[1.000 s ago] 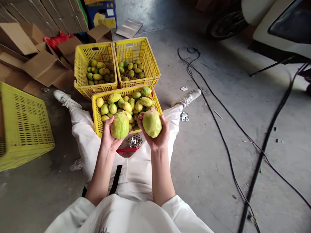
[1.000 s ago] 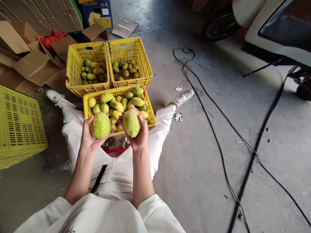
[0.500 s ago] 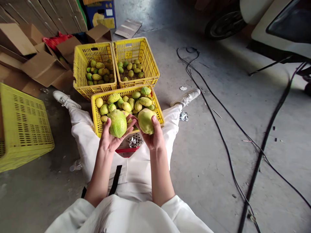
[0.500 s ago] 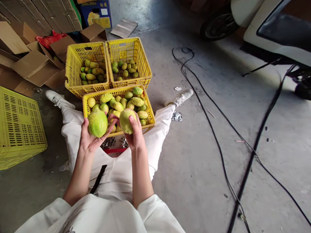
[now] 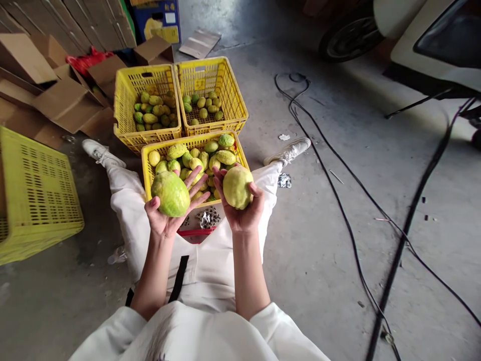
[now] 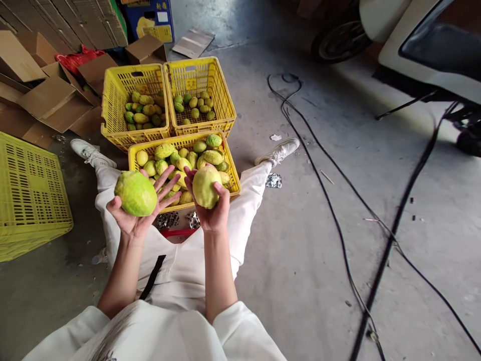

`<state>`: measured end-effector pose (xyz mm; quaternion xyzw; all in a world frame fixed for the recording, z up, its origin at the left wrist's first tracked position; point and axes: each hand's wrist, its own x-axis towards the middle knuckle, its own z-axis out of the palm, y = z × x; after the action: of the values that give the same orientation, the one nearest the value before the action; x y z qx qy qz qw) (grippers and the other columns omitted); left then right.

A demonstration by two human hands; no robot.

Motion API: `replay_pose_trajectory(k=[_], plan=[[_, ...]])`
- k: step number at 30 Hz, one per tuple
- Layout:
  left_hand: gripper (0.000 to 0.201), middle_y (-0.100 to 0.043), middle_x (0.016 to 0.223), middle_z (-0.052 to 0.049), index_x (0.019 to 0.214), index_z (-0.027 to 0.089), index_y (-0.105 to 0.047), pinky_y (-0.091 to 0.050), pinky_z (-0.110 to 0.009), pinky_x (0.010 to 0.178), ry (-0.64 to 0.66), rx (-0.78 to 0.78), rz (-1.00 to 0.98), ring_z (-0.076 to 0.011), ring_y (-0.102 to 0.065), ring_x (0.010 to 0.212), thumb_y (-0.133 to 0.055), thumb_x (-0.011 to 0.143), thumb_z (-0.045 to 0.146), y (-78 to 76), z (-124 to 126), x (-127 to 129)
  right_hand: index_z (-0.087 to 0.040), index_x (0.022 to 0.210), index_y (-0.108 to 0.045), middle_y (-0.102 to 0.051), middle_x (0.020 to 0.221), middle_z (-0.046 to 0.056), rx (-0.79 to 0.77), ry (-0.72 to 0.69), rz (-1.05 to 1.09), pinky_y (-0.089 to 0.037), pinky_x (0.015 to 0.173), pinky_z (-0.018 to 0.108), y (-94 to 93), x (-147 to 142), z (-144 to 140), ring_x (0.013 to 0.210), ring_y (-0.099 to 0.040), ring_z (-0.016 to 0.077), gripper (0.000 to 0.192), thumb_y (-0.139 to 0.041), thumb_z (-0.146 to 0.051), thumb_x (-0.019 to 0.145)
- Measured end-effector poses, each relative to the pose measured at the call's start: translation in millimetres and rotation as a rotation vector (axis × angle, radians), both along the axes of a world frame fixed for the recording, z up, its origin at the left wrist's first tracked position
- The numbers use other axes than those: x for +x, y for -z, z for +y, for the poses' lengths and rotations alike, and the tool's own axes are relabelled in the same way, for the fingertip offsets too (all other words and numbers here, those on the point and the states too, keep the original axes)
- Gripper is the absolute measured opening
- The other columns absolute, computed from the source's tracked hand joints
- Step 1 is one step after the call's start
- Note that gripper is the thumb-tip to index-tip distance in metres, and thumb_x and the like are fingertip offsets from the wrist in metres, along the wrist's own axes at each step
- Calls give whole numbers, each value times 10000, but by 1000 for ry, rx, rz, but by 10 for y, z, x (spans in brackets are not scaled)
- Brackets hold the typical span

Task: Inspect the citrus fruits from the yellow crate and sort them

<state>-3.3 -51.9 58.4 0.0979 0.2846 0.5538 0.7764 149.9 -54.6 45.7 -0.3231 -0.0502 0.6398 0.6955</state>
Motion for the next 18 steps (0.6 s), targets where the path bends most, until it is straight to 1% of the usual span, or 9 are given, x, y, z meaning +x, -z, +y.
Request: replay_pose_trajectory(k=[4, 7, 10, 12, 14, 16, 18], plan=[[610, -627, 1468, -141, 1029, 274, -711, -447, -612, 1169, 22, 10, 81, -465, -338, 1552, -933, 472, 388, 8, -2, 41, -288, 1046, -666, -788, 975, 45, -37, -16, 55, -624, 964, 617, 12, 11, -1, 1242, -705, 334, 381, -680, -439, 696], [650, -642, 1452, -141, 1112, 251, -716, -445, -565, 1195, 42, 10, 84, -436, -307, 1576, -899, 491, 314, 41, -13, 81, -262, 1068, -668, -794, 994, 62, -73, -69, 57, -620, 991, 592, 9, -20, 10, 1251, -697, 332, 415, -712, -415, 685], [703, -651, 1449, -141, 1206, 223, -718, -478, -494, 1184, 77, 55, 121, -396, -377, 1551, -844, 515, 227, 87, -19, 86, -245, 1052, -679, -793, 1017, 66, -81, -83, 38, -603, 1039, 565, 5, -69, 21, 1253, -692, 323, 399, -730, -411, 693], [691, -661, 1439, -142, 1205, 213, -731, -508, -459, 1156, 72, 89, 156, -378, -426, 1525, -822, 520, 197, 121, -14, 70, -252, 1040, -676, -791, 1031, 53, -68, -74, 4, -587, 1065, 559, 17, -93, 24, 1232, -701, 314, 370, -718, -421, 713], [669, -664, 1440, -141, 1191, 211, -746, -527, -445, 1132, 81, 114, 182, -374, -455, 1507, -834, 527, 209, 157, -4, 45, -252, 1073, -670, -788, 1044, 41, -36, -50, -41, -550, 1116, 525, 41, -103, 23, 1202, -713, 291, 382, -713, -433, 740], [660, -668, 1441, -127, 1176, 227, -756, -535, -442, 1115, 126, 143, 204, -378, -486, 1482, -872, 527, 259, 197, 4, 21, -256, 1129, -659, -780, 1058, 26, 9, -2, -90, -507, 1163, 469, 71, -94, 19, 1182, -718, 260, 410, -732, -426, 763], [648, -711, 1366, -118, 1161, 240, -761, -548, -447, 1087, 149, 171, 222, -379, -566, 1404, -905, 536, 333, 238, 6, 3, -286, 1151, -644, -762, 1081, -5, 38, 51, -133, -522, 1139, 457, 99, -66, 15, 1146, -729, 242, 415, -761, -396, 768]])
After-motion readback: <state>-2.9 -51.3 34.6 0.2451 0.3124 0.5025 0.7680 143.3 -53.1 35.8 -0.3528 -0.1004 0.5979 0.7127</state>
